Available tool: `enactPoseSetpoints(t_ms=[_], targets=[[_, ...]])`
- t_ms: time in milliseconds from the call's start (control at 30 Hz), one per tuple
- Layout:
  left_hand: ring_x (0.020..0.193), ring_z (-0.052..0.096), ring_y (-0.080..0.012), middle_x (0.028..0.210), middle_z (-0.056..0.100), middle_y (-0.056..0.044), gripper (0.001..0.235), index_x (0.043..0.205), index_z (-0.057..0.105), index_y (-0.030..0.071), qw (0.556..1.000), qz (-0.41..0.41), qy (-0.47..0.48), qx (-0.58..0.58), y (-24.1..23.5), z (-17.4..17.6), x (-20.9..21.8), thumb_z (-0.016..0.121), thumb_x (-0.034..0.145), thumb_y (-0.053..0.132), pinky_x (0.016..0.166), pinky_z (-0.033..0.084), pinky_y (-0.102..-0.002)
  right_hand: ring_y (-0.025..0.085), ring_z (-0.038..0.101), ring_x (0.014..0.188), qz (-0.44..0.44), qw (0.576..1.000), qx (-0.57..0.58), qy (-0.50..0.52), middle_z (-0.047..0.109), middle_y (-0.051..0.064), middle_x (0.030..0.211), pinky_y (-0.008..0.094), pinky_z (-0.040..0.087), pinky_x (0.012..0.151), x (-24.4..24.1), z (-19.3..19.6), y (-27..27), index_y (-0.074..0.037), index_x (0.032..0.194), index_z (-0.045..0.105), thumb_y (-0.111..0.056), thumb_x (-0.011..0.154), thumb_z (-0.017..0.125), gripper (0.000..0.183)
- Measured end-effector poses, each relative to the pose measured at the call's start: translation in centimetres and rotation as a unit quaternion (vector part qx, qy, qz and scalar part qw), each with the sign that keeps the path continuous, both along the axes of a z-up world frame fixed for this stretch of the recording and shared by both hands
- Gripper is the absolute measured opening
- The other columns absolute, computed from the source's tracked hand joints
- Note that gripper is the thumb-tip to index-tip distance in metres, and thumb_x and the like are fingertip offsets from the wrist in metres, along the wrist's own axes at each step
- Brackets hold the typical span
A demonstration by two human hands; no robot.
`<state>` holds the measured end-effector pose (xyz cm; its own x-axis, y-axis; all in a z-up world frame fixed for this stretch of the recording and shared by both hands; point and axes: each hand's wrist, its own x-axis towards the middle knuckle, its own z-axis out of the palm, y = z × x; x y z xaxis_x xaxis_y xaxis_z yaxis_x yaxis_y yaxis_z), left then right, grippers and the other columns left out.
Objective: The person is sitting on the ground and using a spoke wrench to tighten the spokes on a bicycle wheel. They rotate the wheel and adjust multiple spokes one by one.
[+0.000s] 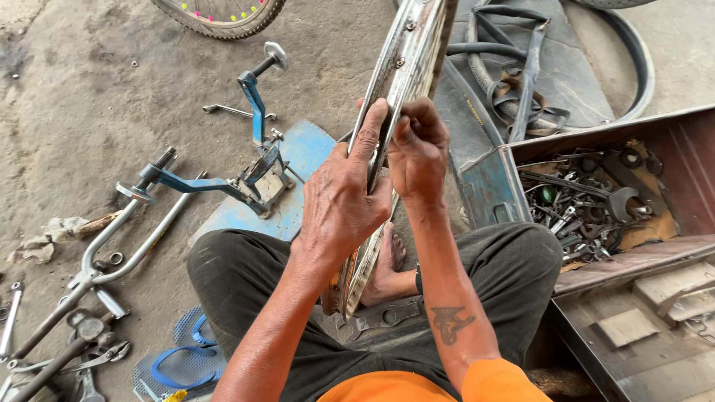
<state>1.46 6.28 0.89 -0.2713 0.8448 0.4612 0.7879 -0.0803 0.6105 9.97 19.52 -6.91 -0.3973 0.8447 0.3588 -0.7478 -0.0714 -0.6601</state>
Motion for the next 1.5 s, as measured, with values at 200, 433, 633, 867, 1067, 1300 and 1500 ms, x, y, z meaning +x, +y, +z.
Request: enactPoseSetpoints(t_ms=[200,433,633,867,1067,1300,1500], targets=[[0.069,0.066,-0.0317,0.093,0.063,-0.02,0.086,0.162,0.034,0.019,0.999,0.03,0.022,-0.022,-0.2,-0.3,0.1,0.067,0.083,0.011,0.058,0.052,-0.045,0.024,0.065,0.127,-0.267,0.943,0.175,-0.096,0.066,0.016,0.137,0.035,0.056,0.112,-1.6,-1.6,-3.6,-0.002,0.113,0.066,0.01,0.099,0.065,0.018],[0.069,0.061,-0.0293,0.095,0.059,-0.018,0.09,0.162,0.032,0.014,0.999,0.025,0.034,-0.006,-1.8,-0.2,-1.7,0.07,0.08,0.009,0.056,0.05,-0.043,0.023,0.069,0.109,-0.192,0.977,0.046,-0.079,0.066,0.02,0.123,0.037,0.062,0.096,-2.0,0.1,-2.8,-0.002,0.106,0.068,0.007,0.099,0.062,0.013],[0.068,0.056,-0.0298,0.098,0.055,-0.017,0.092,0.162,0.034,0.012,0.999,0.042,0.021,0.012,-6.7,-3.0,-0.3,0.067,0.077,-0.002,0.055,0.048,-0.042,0.014,0.069,0.11,-0.115,0.96,0.203,-0.153,0.069,0.014,0.134,0.026,0.061,0.093,2.3,-2.0,-4.1,-0.003,0.107,0.065,0.011,0.098,0.063,0.016],[0.067,0.058,-0.0302,0.089,0.055,-0.016,0.089,0.159,0.038,0.012,1.0,0.016,-0.002,-0.004,-3.6,-1.4,-0.4,0.068,0.076,0.001,0.058,0.049,-0.044,0.015,0.065,0.121,-0.127,0.941,0.238,-0.206,0.064,0.014,0.139,0.026,0.06,0.098,2.4,-3.3,-1.9,-0.002,0.106,0.063,0.016,0.096,0.065,0.021],[0.074,0.063,-0.0303,0.091,0.058,-0.015,0.092,0.161,0.033,0.012,1.0,-0.012,-0.023,-0.003,-2.1,1.3,0.2,0.07,0.078,0.003,0.064,0.051,-0.044,0.016,0.072,0.112,-0.147,0.957,0.211,-0.136,0.069,0.014,0.132,0.028,0.063,0.095,2.1,-1.0,-1.0,-0.002,0.104,0.07,0.012,0.094,0.068,0.017],[0.078,0.065,-0.031,0.09,0.061,-0.014,0.099,0.164,0.021,0.009,0.999,-0.012,-0.033,-0.011,-2.1,1.5,-0.3,0.071,0.079,0.008,0.064,0.052,-0.046,0.012,0.067,0.088,0.011,0.996,0.073,-0.058,0.074,0.009,0.103,0.021,0.057,0.078,1.7,0.0,1.3,0.0,0.111,0.073,0.004,0.099,0.067,0.015],[0.073,0.065,-0.0329,0.09,0.06,-0.016,0.088,0.162,0.035,0.022,0.999,0.021,-0.003,-0.044,-1.7,2.0,-1.0,0.067,0.081,0.011,0.066,0.053,-0.046,0.01,0.064,0.082,-0.14,0.961,0.172,-0.168,0.076,0.01,0.108,0.021,0.052,0.071,0.2,0.2,-1.0,-0.001,0.106,0.072,-0.002,0.103,0.071,0.003]])
